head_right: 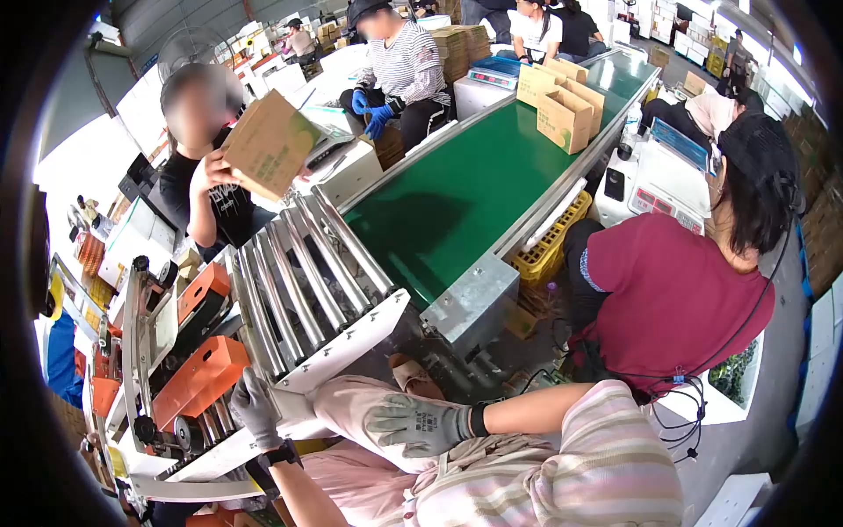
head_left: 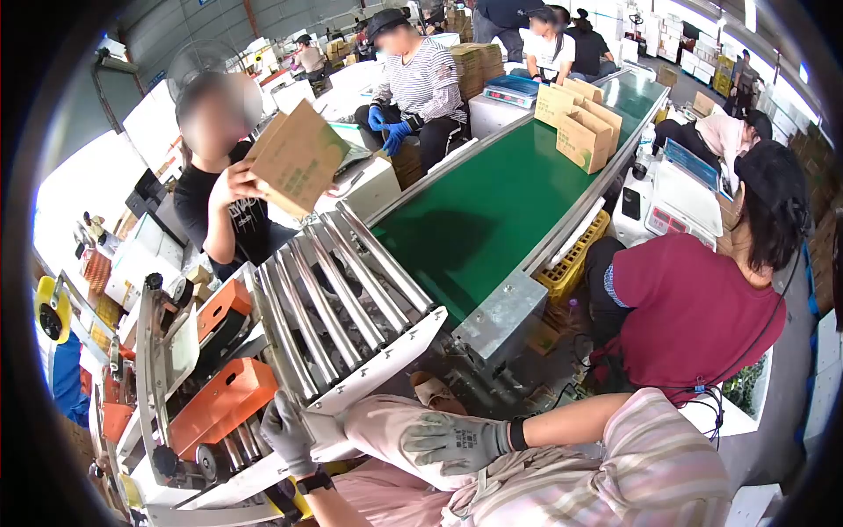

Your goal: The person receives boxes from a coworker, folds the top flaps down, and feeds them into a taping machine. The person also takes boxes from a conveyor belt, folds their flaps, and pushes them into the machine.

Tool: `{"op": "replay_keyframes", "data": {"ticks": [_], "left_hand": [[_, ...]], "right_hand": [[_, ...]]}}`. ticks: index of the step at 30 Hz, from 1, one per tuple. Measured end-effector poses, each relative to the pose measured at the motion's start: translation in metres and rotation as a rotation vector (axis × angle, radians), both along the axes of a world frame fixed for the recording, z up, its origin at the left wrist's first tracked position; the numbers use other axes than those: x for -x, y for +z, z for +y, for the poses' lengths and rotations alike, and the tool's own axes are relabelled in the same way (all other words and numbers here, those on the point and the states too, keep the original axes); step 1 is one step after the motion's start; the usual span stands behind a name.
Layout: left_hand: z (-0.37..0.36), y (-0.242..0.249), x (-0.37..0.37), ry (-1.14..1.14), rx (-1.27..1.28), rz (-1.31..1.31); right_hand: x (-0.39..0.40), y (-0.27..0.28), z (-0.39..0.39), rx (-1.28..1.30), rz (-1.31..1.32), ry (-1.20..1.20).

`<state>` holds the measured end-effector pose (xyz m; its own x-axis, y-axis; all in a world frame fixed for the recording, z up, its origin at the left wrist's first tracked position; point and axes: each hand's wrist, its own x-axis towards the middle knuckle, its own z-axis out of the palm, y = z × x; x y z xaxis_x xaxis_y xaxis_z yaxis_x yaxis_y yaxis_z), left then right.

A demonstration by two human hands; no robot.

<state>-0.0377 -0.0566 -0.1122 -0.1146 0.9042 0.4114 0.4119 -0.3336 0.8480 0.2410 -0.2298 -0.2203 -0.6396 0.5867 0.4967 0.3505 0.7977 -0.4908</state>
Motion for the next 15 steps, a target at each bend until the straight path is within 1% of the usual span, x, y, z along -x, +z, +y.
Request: {"op": "replay_keyframes", "data": {"ticks": [2,3,5,7,8,11,12,13,15], "left_hand": [[0.0005,-0.0024,0.0008,0.009,0.003,-0.006],[0.0017,-0.0033,0.0013,-0.024,-0.002,-0.023],[0.0006,-0.0045,0.0017,0.007,0.044,-0.034],[-0.0003,-0.0014,0.0013,0.001,0.052,-0.015],[-0.0006,-0.0005,0.0014,0.001,0.061,0.002],[-0.0008,0.0000,0.0003,0.008,0.028,0.045],[0.0014,-0.0010,0.0004,-0.010,0.031,0.014],[0.0008,-0.0021,0.0012,-0.010,0.040,0.013],[0.0011,-0.0008,0.0036,0.010,0.011,0.123]], "right_hand": [[-0.0014,0.0040,-0.0019,-0.003,-0.005,-0.012],[-0.0029,0.0066,-0.0020,-0.009,-0.008,-0.017],[-0.0036,0.0035,-0.0014,-0.012,0.025,-0.018],[-0.0025,0.0015,-0.0004,-0.006,-0.004,-0.001],[-0.0023,0.0005,-0.0010,-0.004,0.024,-0.016],[-0.0041,-0.0017,-0.0023,-0.001,0.048,-0.030],[-0.0042,-0.0016,-0.0024,0.003,0.050,-0.015],[-0.0044,-0.0013,-0.0022,0.013,0.009,-0.023],[-0.0052,0.0000,-0.0016,0.024,-0.034,-0.011]]}}
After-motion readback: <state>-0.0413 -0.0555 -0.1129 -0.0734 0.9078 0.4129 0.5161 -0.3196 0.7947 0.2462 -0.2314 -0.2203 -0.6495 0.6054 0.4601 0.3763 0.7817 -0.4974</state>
